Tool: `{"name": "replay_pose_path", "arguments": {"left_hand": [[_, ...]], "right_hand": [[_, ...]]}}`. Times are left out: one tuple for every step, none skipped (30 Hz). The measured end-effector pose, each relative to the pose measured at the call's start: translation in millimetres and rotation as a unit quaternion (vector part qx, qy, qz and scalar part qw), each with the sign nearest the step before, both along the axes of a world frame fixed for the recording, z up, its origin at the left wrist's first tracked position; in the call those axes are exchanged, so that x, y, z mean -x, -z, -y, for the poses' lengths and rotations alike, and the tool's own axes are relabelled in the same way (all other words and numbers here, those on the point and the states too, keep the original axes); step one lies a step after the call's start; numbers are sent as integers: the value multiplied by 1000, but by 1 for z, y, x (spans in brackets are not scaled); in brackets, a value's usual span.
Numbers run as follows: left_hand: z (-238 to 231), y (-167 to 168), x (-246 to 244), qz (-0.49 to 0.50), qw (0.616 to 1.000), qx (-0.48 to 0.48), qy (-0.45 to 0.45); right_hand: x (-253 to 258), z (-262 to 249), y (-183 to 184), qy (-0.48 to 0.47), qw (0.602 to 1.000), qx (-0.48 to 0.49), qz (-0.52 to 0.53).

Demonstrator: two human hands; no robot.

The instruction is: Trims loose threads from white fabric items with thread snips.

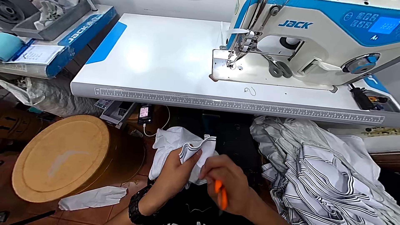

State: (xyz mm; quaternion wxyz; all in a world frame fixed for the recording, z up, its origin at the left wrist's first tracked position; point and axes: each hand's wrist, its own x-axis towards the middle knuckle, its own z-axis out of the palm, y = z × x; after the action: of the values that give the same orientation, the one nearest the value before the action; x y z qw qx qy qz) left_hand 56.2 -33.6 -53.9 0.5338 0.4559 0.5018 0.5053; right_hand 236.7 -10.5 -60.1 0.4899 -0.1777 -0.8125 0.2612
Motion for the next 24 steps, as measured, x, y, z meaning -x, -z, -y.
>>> {"name": "replay_pose_path", "arguments": {"left_hand": [[1, 2, 3, -41, 999, -30, 2], [1, 3, 6, -77, 995, -58, -6], [4, 2, 11, -93, 993, -70, -21], [4, 0, 17, -88, 993, -63, -36], [0, -4, 21, -58, 996, -44, -52], [-4, -9, 23, -10, 998, -14, -57], [-5, -13, 22, 42, 998, 21, -49], [-6, -17, 20, 93, 994, 50, -33], [-8, -19, 18, 134, 988, 72, -13], [-10, -22, 17, 158, 984, 85, 12], [-12, -24, 18, 160, 983, 87, 40], [-14, -26, 20, 142, 985, 79, 65], [-16, -28, 23, 103, 989, 58, 93], [-18, -31, 26, 43, 992, 22, 118], [-20, -34, 29, -35, 989, -33, 138], [-22, -38, 31, -121, 975, -110, 149], [-24, -42, 32, -205, 946, -202, 150], [-24, -46, 35, -283, 901, -296, 144], [-24, -51, 38, -358, 841, -382, 138], [-21, -54, 42, -421, 781, -443, 131], [-16, -56, 44, -473, 729, -481, 113], [-10, -55, 45, -505, 691, -510, 88], [-4, -52, 44, -515, 669, -533, 64], [1, -48, 42, -511, 659, -551, 43]], "right_hand": [[-8, -3, 3, 46, 995, -53, 65], [-25, -13, 10, 124, 979, -77, 140], [-50, -31, 24, 204, 956, -68, 202], [-84, -55, 41, 264, 929, -35, 256], [-119, -82, 53, 314, 901, 4, 299], [-147, -102, 59, 352, 876, 44, 327], [-163, -112, 61, 374, 857, 82, 344], [-166, -114, 59, 376, 852, 114, 345], [-159, -111, 54, 356, 866, 142, 321], [-146, -105, 47, 318, 890, 175, 276], [-128, -100, 40, 262, 916, 210, 219], [-111, -95, 32, 180, 940, 246, 151], [-93, -91, 24, 78, 953, 283, 78], [-76, -89, 14, -21, 950, 310, 28], [-59, -89, 5, -106, 939, 326, -3], [-44, -90, -4, -172, 929, 328, -9], [-32, -90, -11, -213, 928, 305, 14], [-24, -90, -17, -226, 938, 255, 54], [-19, -88, -21, -202, 957, 181, 102], [-17, -83, -25, -137, 976, 87, 142], [-17, -74, -27, -46, 984, -19, 169], [-20, -63, -30, 50, 977, -107, 178], [-24, -50, -33, 127, 962, -164, 177], [-28, -36, -35, 180, 949, -199, 168]]}}
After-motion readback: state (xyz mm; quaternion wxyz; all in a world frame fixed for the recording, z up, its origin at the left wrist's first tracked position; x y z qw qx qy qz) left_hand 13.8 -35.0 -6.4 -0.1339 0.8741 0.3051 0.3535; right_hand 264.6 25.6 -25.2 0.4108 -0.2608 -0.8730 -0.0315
